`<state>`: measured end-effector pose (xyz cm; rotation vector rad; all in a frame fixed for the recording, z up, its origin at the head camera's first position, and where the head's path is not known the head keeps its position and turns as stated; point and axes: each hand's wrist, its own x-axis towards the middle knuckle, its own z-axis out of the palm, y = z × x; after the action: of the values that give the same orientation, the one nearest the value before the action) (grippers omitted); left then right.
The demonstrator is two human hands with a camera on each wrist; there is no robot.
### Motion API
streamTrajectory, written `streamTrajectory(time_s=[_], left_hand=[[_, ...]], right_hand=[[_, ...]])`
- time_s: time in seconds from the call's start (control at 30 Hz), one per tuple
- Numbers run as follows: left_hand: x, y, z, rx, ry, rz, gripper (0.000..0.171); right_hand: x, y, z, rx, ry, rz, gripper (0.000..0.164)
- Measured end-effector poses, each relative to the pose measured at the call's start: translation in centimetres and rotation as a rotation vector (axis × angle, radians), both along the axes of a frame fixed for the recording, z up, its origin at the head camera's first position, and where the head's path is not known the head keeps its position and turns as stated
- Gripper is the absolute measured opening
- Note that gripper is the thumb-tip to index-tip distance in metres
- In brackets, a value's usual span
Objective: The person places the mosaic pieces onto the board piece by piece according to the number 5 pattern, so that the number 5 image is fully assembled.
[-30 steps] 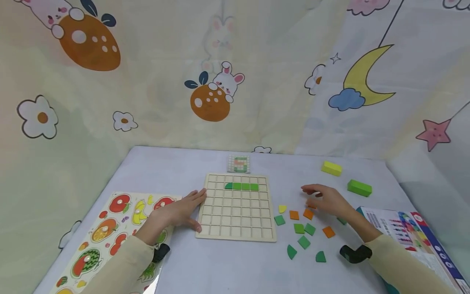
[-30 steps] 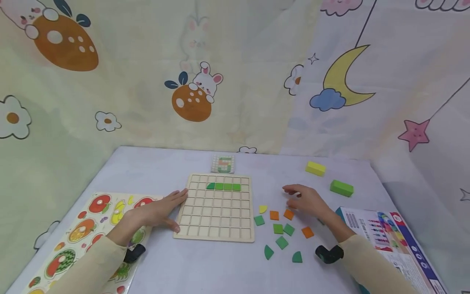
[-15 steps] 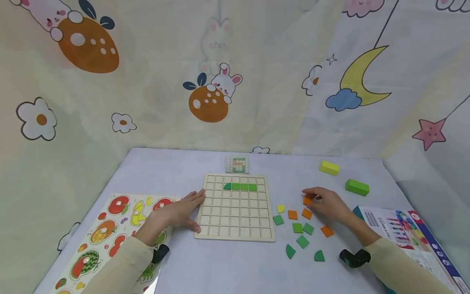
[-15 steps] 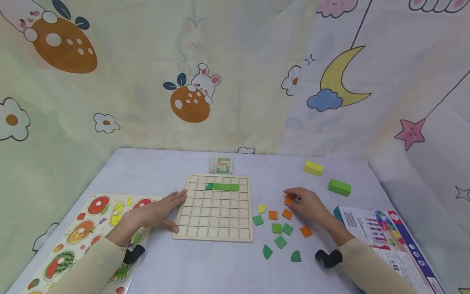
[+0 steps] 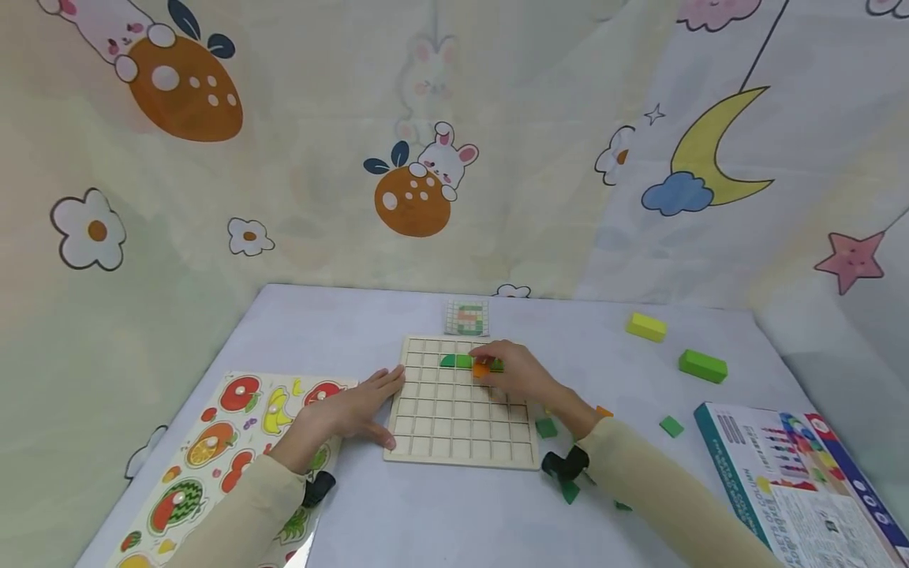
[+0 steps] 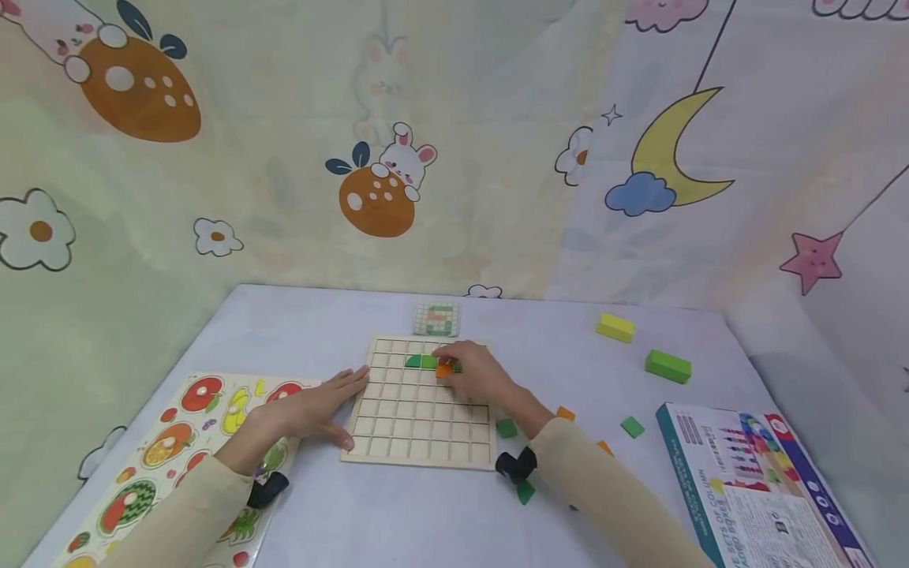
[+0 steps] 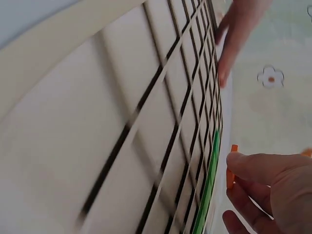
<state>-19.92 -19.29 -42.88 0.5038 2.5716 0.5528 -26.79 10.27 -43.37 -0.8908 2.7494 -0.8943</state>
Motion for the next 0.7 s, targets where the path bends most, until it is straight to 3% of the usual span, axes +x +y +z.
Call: streamTrajectory(time_s=[0.1,0.23,0.53,0.7], left_hand=[[0.0,0.0,0.0,0.002,-0.003,0.005,0.107],[0.0,0.0,0.0,0.002,0.003,-0.001,0.107],[-0.1,0.1,-0.2,-0.038,0.006,0.013,0.108],[-0.1,0.1,-0.2,-0.027,-0.003,0.007,0.108]], right_hand=[[-0.1,-2.8,-0.2,0.0,0.032,0.051,0.039],[-0.1,-4.9,-0.5,0.029,0.06,0.049,0.039],[-0.2,-5.9,-1.4,0.051,0.123,0.081,0.037],[-0.2,-5.8,-1.5,0.05,0.099,0.076,0.036]])
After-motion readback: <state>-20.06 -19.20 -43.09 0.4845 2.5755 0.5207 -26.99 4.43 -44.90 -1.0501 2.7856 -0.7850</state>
